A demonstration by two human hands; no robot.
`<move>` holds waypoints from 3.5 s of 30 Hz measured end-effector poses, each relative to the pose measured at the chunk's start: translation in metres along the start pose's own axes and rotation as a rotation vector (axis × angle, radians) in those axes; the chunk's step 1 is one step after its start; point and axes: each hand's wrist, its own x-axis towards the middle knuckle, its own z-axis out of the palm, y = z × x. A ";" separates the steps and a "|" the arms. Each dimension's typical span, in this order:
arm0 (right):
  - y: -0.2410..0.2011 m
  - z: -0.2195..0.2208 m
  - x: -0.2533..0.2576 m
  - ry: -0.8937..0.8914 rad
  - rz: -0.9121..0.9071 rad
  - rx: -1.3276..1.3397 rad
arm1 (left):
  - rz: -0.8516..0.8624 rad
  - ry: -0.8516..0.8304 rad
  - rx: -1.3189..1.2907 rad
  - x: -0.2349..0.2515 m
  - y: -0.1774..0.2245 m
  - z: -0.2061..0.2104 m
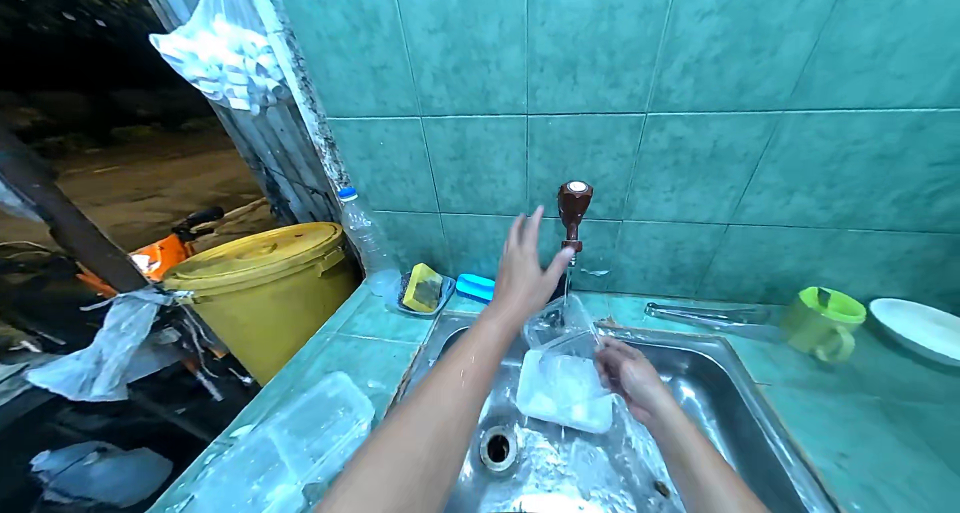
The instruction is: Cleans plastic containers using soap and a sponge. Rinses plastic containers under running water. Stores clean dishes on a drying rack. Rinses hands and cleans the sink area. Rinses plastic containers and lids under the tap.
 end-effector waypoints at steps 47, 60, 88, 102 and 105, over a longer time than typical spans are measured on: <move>-0.005 0.008 0.006 0.061 -0.054 0.057 | -0.444 -0.174 -0.369 -0.098 -0.065 0.042; 0.007 0.003 0.017 0.051 0.064 0.176 | -0.611 -0.179 -0.872 -0.077 -0.052 0.038; 0.044 0.008 0.011 -0.473 -0.355 -1.108 | -0.187 0.071 0.184 -0.250 -0.106 -0.229; 0.050 0.038 -0.012 -0.548 0.044 -1.604 | -0.291 0.307 0.505 -0.294 -0.110 -0.227; 0.051 0.036 -0.011 -0.515 0.021 -1.579 | -0.148 0.317 0.400 -0.266 -0.088 -0.186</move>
